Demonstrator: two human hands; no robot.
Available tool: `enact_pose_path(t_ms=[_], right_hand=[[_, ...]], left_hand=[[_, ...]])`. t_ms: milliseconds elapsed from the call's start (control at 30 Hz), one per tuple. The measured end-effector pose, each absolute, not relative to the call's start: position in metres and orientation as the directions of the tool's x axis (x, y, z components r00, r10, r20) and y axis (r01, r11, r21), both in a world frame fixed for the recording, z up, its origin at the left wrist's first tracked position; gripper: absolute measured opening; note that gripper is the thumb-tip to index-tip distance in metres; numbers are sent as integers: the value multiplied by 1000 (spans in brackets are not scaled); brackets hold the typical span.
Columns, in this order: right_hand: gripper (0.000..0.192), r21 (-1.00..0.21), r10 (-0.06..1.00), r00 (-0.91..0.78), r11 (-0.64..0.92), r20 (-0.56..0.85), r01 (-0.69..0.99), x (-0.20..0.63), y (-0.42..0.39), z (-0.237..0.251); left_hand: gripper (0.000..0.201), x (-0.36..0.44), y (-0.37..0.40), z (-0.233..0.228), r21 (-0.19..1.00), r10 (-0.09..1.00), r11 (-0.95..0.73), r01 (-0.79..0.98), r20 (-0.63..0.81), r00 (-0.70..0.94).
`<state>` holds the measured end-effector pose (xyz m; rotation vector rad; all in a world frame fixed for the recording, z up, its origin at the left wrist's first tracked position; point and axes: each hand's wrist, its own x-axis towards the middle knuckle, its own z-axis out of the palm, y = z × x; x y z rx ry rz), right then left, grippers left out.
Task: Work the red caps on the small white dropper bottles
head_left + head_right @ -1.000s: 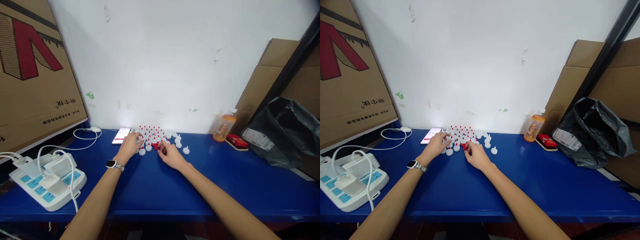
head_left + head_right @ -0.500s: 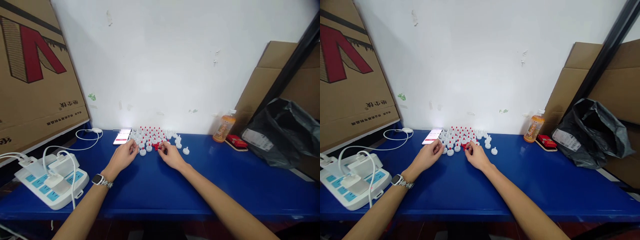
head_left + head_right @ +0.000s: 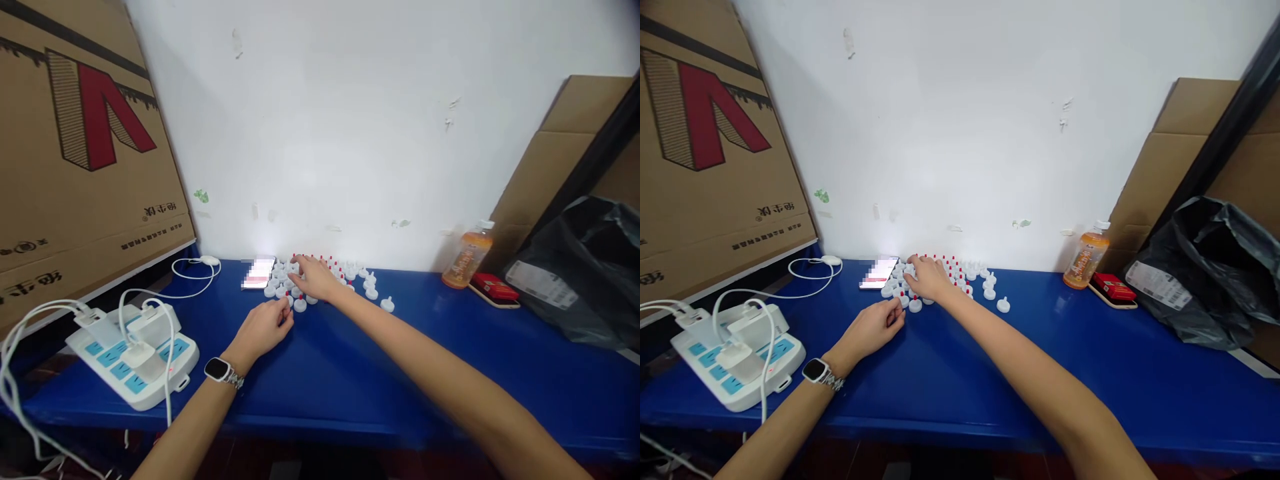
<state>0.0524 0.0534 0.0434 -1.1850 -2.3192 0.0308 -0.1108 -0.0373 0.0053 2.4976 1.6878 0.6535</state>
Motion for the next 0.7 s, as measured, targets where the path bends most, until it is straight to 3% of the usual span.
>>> enact_pose_path(t_ms=[133, 300, 367, 467, 567, 700], right_hand=[[22, -90, 831, -481, 521, 278, 849, 18, 74, 44], [18, -112, 836, -452, 505, 311, 856, 14, 73, 54], [19, -214, 821, -402, 512, 405, 832, 27, 66, 59], [17, -476, 807, -279, 545, 521, 690, 57, 48, 58], [24, -673, 836, -208, 536, 508, 511, 89, 27, 44], [34, -821, 876, -124, 480, 466, 309, 117, 4, 22]], left_hand=[[13, -114, -36, 4, 290, 891, -408, 865, 335, 308], [14, -114, -36, 5, 312, 871, -421, 851, 401, 284], [12, -114, -37, 7, 355, 846, -428, 831, 480, 230], [16, -111, -39, 10, 366, 745, -479, 798, 651, 149], [33, -102, -38, 12, 247, 628, -548, 800, 753, 198], [52, -72, -33, 14, 118, 614, -611, 783, 695, 375]])
